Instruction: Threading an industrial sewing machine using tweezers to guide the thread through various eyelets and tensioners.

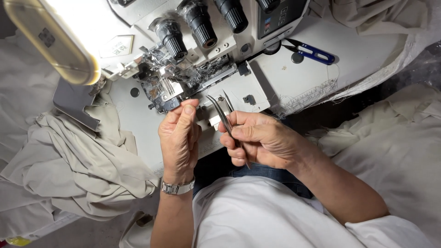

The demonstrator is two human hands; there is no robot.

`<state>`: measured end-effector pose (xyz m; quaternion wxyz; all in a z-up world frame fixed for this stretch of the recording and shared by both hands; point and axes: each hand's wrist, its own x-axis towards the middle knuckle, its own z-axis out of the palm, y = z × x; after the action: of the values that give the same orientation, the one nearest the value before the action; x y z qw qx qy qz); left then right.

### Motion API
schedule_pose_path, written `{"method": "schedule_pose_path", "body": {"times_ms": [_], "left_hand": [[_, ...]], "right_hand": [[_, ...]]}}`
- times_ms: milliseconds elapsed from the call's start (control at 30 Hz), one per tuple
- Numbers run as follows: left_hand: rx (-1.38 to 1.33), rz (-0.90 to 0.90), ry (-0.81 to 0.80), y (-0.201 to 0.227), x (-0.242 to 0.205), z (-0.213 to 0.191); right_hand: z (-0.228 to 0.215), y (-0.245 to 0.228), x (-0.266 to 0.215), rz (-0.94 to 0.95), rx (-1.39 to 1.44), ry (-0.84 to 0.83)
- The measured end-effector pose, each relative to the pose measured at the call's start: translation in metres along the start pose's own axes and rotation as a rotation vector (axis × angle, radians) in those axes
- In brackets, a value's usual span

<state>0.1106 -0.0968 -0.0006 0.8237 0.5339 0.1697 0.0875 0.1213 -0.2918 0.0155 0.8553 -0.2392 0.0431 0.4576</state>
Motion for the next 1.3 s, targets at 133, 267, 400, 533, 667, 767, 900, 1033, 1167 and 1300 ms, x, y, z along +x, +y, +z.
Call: {"method": "schedule_pose_path", "body": {"times_ms": [133, 267, 400, 533, 667, 767, 900, 1033, 1167, 1300], "left_hand": [[-0.002, -0.016, -0.021, 0.001, 0.0, 0.0], [0.01, -0.02, -0.045, 0.0, 0.002, -0.002], [0.016, -0.013, -0.069, -0.004, 0.004, -0.006], [0.02, -0.008, -0.088, -0.007, 0.005, -0.008], [0.038, 0.003, -0.098, -0.009, 0.005, -0.009], [0.071, 0.016, -0.105, -0.011, 0.006, -0.01], [0.111, 0.041, -0.111, -0.009, 0.007, -0.01], [0.119, 0.051, -0.104, -0.015, 0.009, -0.014], [0.117, 0.058, -0.068, -0.018, 0.007, -0.013], [0.19, 0.096, -0.07, -0.007, 0.0, -0.002]], "right_hand": [[-0.004, 0.0, 0.001, 0.048, -0.004, -0.008], [-0.002, -0.004, 0.005, 0.119, 0.056, -0.017], [-0.002, -0.006, 0.009, 0.139, 0.119, -0.04], [-0.003, -0.009, 0.011, 0.158, 0.136, -0.043], [-0.005, -0.01, 0.011, 0.174, 0.137, -0.052], [-0.01, -0.011, 0.011, 0.175, 0.132, -0.06], [-0.011, -0.012, 0.011, 0.173, 0.13, -0.065], [-0.008, -0.009, 0.01, 0.123, 0.07, -0.016], [-0.005, 0.0, 0.011, -0.002, -0.045, 0.064], [-0.001, 0.013, 0.016, -0.11, -0.141, 0.12]]}}
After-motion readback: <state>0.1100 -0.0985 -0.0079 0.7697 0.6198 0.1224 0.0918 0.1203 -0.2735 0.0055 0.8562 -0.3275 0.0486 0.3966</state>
